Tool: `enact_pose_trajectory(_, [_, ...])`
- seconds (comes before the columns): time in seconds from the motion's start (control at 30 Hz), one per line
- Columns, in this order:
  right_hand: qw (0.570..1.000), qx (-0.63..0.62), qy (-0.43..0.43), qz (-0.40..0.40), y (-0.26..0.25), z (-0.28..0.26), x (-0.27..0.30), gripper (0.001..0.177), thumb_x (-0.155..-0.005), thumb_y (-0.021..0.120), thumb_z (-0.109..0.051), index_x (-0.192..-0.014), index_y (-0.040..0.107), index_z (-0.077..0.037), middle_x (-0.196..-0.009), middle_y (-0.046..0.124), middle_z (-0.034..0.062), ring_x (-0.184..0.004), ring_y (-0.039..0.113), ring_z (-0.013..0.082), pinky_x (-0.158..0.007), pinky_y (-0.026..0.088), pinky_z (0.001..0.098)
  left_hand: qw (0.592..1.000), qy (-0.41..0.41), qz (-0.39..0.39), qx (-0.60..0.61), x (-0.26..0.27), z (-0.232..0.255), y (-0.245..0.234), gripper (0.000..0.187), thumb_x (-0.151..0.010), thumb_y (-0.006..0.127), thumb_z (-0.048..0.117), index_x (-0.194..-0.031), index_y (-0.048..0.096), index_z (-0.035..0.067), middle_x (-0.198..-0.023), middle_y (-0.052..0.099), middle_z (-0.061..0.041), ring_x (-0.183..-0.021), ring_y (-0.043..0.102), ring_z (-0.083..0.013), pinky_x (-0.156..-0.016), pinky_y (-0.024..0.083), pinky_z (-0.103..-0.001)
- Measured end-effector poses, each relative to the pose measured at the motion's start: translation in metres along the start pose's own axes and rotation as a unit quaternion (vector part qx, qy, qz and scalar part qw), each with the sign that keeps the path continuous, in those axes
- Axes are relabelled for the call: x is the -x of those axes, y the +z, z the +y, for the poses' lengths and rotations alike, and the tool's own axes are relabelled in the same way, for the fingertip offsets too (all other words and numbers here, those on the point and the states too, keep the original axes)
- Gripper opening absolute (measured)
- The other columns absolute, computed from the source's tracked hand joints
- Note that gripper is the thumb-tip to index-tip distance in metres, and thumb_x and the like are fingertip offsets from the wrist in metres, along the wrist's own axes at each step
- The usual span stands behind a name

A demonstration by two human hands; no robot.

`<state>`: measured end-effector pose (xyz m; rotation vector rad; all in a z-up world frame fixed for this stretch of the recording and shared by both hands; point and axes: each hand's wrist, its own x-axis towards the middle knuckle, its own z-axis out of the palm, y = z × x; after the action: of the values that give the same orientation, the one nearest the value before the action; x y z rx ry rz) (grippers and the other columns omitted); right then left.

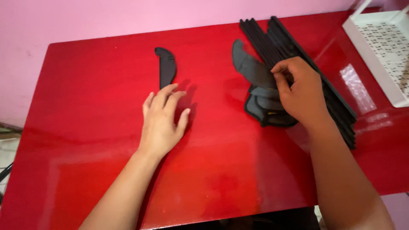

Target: The person disassembles a black metal frame on a red table, removing rods and curved end pieces one by one. They then wipe the table surface and the removed parts with a yellow cloth, handling each component individually and placing them aside.

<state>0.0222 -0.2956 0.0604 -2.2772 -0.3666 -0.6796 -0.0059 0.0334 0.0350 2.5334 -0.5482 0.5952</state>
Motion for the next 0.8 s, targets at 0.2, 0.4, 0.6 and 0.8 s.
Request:
enact_pose_trajectory(0.2, [0.992,-0.056,-0.095,-0.064,0.017,-0.021,0.006,0.011,-0.095,0.065,0.005,-0.104,0.067,-0.001,-0.108,0.069,0.0128,-0.101,0.070,0.0278,-0.087,0.055,0.0359,0.994,0.059,0.006,0.093,-0.002,0.009,-0.004,0.058,-0.092,0.075,0.015,-0.144,0.051,0.006,-0.152,0.047,-0.017,-0.137,0.049,-0.0391,-0.113,0.037,-0.048])
enact_pose_trajectory(0.4, [0.977,-0.014,-0.160,-0.138,0.028,-0.032,0.011,0.010,-0.090,0.067,0.006,-0.094,0.070,-0.002,-0.100,0.074,0.0090,-0.094,0.070,0.0283,-0.086,0.052,0.0400,0.986,0.132,-0.037,0.099,0.001,0.012,-0.006,0.056,-0.090,0.079,0.019,-0.141,0.059,0.013,-0.143,0.059,-0.010,-0.127,0.058,-0.0317,-0.107,0.045,-0.044])
enact_pose_trajectory(0.6, [0.978,-0.016,-0.137,-0.158,0.032,-0.032,0.013,0.012,-0.090,0.067,0.007,-0.094,0.071,-0.003,-0.104,0.071,0.0077,-0.100,0.068,0.0273,-0.088,0.053,0.0373,0.980,0.149,-0.069,0.116,0.002,0.012,-0.003,0.052,-0.087,0.080,0.021,-0.136,0.063,0.011,-0.126,0.065,-0.006,-0.109,0.063,-0.0261,-0.097,0.047,-0.042])
enact_pose_trajectory(0.8, [0.979,0.039,-0.189,-0.072,0.011,-0.027,0.006,0.016,-0.086,0.060,0.011,-0.096,0.064,-0.001,-0.116,0.068,0.0140,-0.111,0.064,0.0343,-0.095,0.051,0.0438,0.981,0.190,-0.008,0.031,0.003,0.009,-0.002,0.052,-0.085,0.081,0.016,-0.135,0.064,0.011,-0.121,0.064,-0.005,-0.104,0.063,-0.0255,-0.088,0.048,-0.041])
